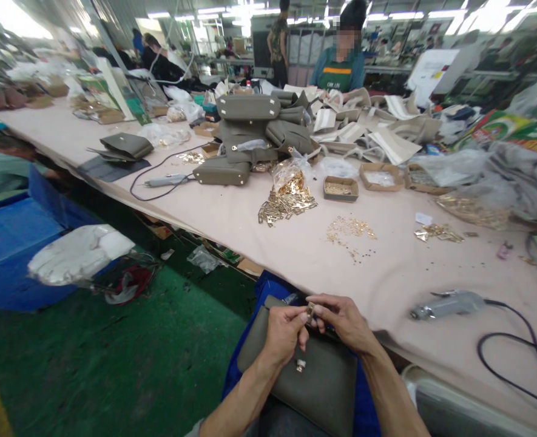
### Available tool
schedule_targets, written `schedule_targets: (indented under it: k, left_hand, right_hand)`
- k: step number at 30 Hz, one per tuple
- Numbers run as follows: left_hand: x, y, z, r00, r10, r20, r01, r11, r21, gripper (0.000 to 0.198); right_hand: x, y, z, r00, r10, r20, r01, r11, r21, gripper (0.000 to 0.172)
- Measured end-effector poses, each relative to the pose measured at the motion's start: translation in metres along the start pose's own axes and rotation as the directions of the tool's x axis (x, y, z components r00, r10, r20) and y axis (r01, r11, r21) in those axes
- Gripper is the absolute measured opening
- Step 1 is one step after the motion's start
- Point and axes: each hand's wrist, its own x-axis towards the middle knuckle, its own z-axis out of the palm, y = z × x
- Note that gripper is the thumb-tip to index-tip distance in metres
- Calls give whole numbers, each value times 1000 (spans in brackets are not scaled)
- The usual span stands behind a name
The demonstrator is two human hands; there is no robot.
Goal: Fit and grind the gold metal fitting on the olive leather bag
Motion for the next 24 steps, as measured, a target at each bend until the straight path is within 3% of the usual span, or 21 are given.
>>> schedule_targets:
  k: [3,6,12,18,24]
  left_hand:
    - [0,-1,-1,1000,-6,18,6,1000,-8,43]
    - [-2,-3,-3,999,-31,23,31,1000,-2,41]
    - [-2,-2,-1,1000,-31,-2,31,1000,-5,34]
    - [-1,-1,7,995,-51,-90,47,998,-53,29]
    - [-1,7,7,991,-126,-52,115,977,-179,28]
  right_hand:
    - [3,-1,-5,990,-2,144,-1,1000,19,35]
    - [4,-1,-6,981,-14,192,10,1000,23,31]
    - [3,1,-4,985,-64,163,64,998,3,33]
    - [-2,0,-3,976,-205,79,219,942,-256,29]
    - [-1,1,-8,968,-226,109,247,931,-270,28]
